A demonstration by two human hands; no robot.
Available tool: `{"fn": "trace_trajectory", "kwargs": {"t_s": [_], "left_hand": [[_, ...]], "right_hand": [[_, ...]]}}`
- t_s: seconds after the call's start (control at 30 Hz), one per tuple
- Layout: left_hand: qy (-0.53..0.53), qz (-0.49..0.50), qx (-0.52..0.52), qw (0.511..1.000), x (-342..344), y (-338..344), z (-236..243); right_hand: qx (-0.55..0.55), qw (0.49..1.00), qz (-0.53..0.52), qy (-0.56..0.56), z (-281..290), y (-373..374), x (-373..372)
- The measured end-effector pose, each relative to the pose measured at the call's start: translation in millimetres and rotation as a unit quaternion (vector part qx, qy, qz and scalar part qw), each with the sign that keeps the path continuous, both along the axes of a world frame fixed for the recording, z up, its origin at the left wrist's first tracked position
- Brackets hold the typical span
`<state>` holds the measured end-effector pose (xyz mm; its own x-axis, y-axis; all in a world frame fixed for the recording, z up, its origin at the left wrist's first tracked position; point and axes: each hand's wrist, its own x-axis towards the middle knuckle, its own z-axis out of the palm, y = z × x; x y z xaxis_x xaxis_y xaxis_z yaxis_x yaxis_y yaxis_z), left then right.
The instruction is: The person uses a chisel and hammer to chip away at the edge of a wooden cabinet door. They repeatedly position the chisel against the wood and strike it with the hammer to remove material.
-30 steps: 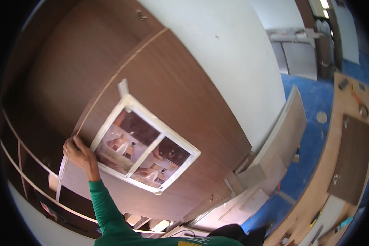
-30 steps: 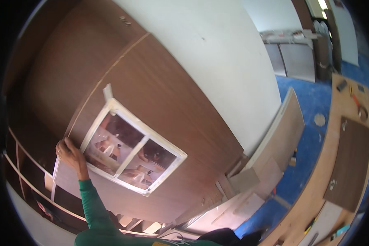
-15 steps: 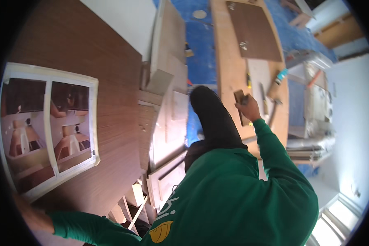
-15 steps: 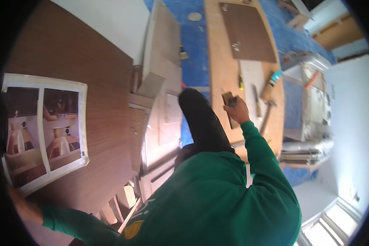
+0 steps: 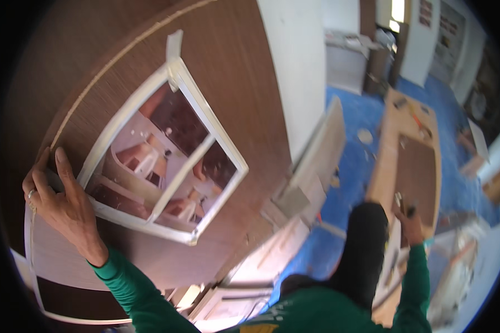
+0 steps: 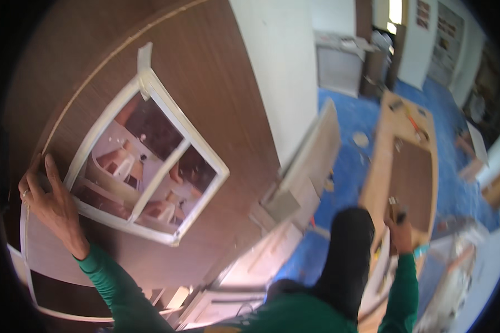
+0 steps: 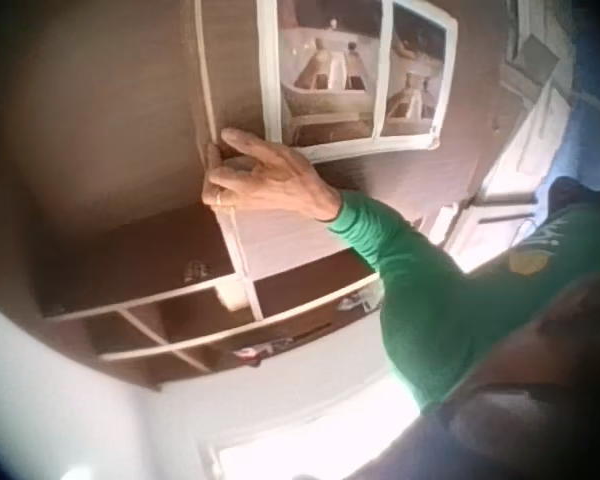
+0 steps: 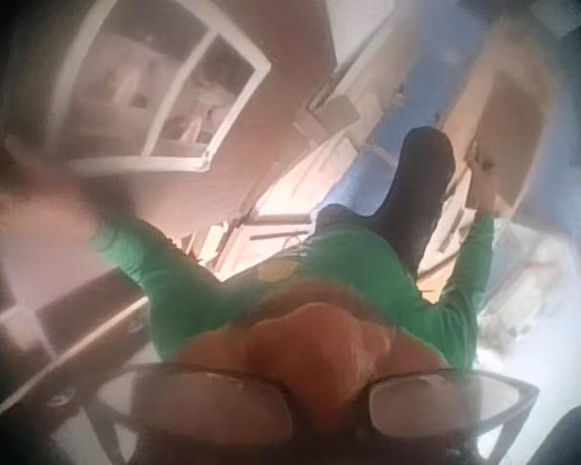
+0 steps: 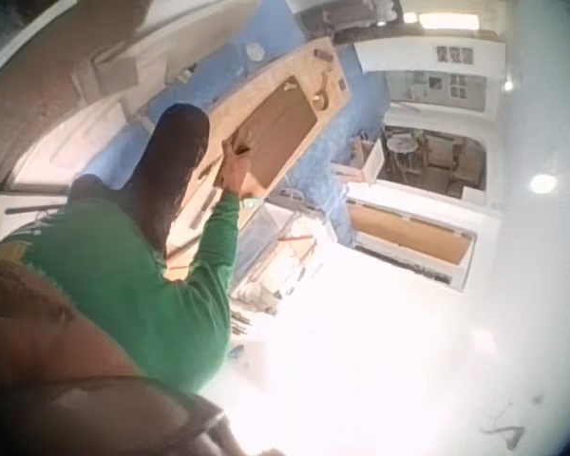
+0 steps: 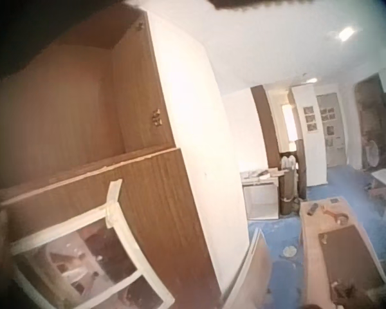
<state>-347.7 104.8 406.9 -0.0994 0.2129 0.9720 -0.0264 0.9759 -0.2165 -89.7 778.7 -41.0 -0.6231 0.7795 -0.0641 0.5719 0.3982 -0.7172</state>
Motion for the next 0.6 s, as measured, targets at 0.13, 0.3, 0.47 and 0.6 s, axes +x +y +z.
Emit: {"fn": "trace_trajectory", "kwargs": {"t_s": [0.13, 0.3, 0.47, 0.6], "left_hand": [[0.036, 0.150, -0.025, 0.988, -14, -11, -11], [-0.007, 0.153, -0.103, 0.983, 6, -34, -17], [-0.114, 0.208, -0.058, 0.970, 15, -4, -16], [-0.184, 0.267, -0.014, 0.946, 33, 17, -6]], "right_hand": [[-0.025, 0.996, 0.071, 0.056, 63, 56, -122], [0.011, 0.954, 0.298, -0.029, 190, 135, -320], [-0.013, 0.815, 0.563, -0.138, 300, 92, -443], [-0.054, 0.714, 0.683, -0.145, 367, 54, -449]]}}
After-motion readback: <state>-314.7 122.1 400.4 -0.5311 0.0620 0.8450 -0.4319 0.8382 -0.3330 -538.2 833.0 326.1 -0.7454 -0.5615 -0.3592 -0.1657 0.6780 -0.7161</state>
